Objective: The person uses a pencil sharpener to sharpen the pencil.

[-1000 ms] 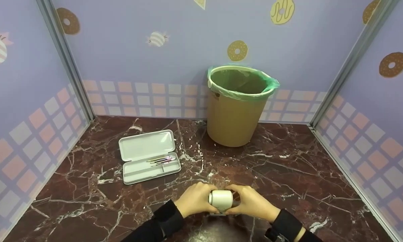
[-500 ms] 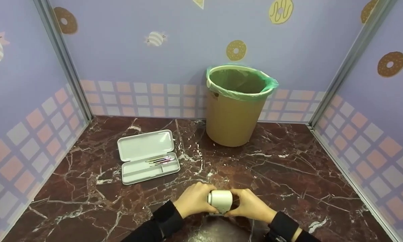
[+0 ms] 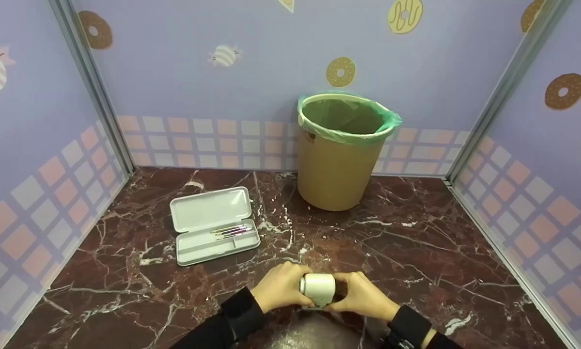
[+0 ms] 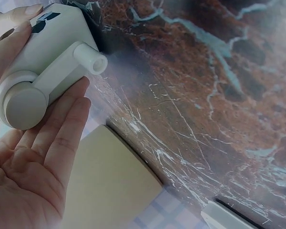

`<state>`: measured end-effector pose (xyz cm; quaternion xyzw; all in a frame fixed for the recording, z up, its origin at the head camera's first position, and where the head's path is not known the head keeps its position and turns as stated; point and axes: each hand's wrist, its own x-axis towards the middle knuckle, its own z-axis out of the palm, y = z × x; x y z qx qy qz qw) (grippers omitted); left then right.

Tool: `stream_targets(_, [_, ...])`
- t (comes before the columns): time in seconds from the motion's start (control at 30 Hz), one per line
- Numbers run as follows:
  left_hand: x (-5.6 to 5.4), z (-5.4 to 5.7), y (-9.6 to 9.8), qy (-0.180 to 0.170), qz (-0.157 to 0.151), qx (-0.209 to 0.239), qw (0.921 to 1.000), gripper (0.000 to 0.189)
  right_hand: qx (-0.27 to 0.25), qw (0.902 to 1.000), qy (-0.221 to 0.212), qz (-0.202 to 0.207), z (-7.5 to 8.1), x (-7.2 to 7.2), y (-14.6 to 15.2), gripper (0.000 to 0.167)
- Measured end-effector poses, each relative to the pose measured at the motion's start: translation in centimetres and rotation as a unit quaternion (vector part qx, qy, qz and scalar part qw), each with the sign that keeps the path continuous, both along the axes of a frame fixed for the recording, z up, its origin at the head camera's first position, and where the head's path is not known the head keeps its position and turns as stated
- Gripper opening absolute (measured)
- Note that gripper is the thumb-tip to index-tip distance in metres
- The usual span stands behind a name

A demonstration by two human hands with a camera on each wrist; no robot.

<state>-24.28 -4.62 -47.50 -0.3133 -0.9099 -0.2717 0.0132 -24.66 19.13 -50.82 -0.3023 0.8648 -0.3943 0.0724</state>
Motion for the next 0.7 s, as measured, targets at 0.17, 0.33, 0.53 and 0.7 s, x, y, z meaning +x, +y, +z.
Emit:
stream_targets(0.17, [0.0, 0.0, 0.0, -0.004, 0.002, -0.004, 1.0, 0.044, 0.0, 1.0, -0.006, 0.002, -0.2, 0.0, 0.1, 0.046])
stream_targets(0.33, [0.0, 0.1, -0.1, -0.007, 0.001, -0.005, 1.0, 0.044, -0.002, 0.9999, -0.011, 0.003, -0.1, 0.1, 0.1, 0.048])
stream_targets(0.53, [0.0, 0.1, 0.0, -0.007, -0.002, -0.009, 0.9999, 0.044, 0.0, 1.0, -0.008, 0.005, 0.0, 0.2, 0.4, 0.05])
stream_targets(0.7, [0.0, 0.1, -0.2, -0.01, 0.002, -0.003, 0.9999, 0.047, -0.009, 0.9996, -0.025, 0.008, 0.1, 0.3, 1.1, 0.054])
